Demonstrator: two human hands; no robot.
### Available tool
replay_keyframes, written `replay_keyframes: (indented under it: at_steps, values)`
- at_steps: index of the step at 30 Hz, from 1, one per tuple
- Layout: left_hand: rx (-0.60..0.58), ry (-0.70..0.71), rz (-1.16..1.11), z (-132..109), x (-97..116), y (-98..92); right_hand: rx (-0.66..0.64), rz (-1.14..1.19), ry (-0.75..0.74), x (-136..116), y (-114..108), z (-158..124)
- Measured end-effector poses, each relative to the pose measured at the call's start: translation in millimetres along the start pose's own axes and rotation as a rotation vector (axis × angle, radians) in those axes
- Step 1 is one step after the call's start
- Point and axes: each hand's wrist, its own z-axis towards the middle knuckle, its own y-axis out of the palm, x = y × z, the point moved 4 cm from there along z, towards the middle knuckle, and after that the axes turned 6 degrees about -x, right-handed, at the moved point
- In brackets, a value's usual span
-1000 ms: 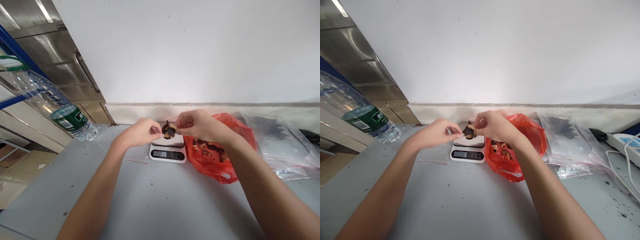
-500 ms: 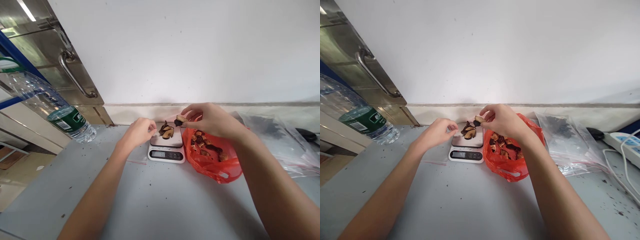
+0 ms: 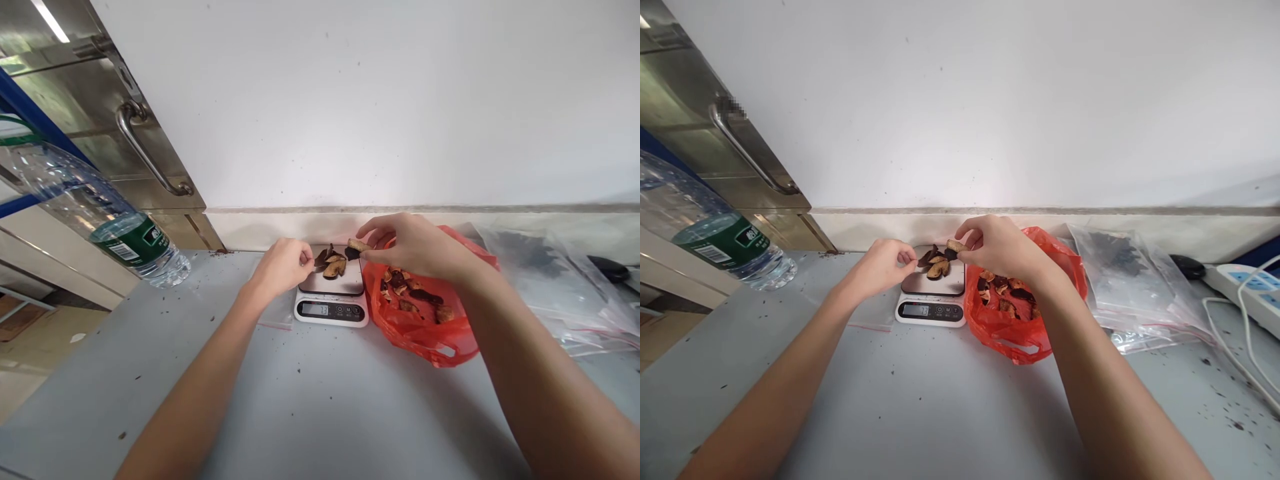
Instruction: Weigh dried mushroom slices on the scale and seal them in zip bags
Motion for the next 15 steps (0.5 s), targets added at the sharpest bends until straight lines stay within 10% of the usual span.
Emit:
replay_keyframes:
  at_steps: [15]
  values:
    - [0.063, 0.003, -0.047, -6, -14, -26.2, -0.131, -0.054, 0.038, 5, 5, 2]
